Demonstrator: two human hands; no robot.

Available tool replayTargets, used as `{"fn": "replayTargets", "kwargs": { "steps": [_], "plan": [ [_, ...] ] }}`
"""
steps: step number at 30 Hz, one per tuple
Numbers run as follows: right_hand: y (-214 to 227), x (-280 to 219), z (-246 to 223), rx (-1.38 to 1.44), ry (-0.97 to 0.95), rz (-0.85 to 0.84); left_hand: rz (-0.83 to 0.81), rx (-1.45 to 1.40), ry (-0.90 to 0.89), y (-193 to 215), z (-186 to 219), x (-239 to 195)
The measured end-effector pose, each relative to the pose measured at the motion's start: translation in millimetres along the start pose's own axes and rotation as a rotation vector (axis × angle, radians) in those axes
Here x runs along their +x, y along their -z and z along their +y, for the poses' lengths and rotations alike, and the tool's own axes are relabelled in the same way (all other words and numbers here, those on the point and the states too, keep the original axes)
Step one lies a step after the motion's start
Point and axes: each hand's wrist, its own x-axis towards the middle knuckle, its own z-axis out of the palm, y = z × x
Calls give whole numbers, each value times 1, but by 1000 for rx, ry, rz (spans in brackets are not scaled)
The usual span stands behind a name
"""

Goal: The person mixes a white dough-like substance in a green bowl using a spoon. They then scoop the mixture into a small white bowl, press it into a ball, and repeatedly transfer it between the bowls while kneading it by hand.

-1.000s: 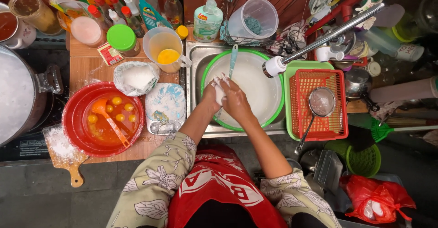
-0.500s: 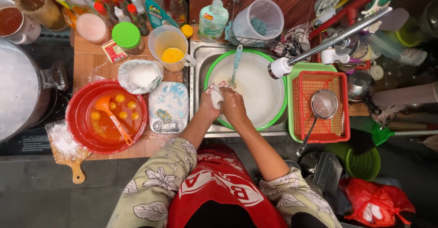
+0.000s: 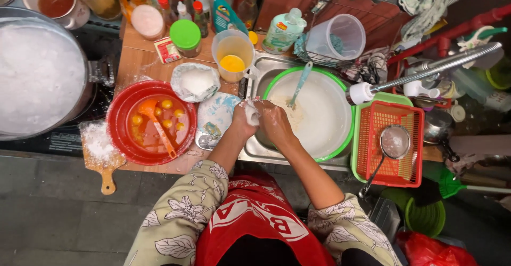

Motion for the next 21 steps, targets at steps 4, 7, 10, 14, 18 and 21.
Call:
{"fn": "replayTargets", "kwargs": {
  "steps": [4, 7, 10, 14, 18, 21],
  "plan": [
    [21, 18, -33, 47, 77, -45, -15, -32, -6, 42, 18, 29],
    [10, 30, -35, -31, 199, -73, -46, -58, 1, 55, 34, 35],
    [58, 55, -82, 143, 239, -103, -32, -103, -23, 39, 55, 0],
    [4, 95, -35, 363, 84, -65, -3, -193, -63, 21, 88, -50],
    [-96, 132, 12, 286, -19, -51, 3, -261, -96, 50, 120, -49],
    [-206, 156, 46, 265, -34, -129, 35, -261, -142, 62, 139, -46]
  ]
}}
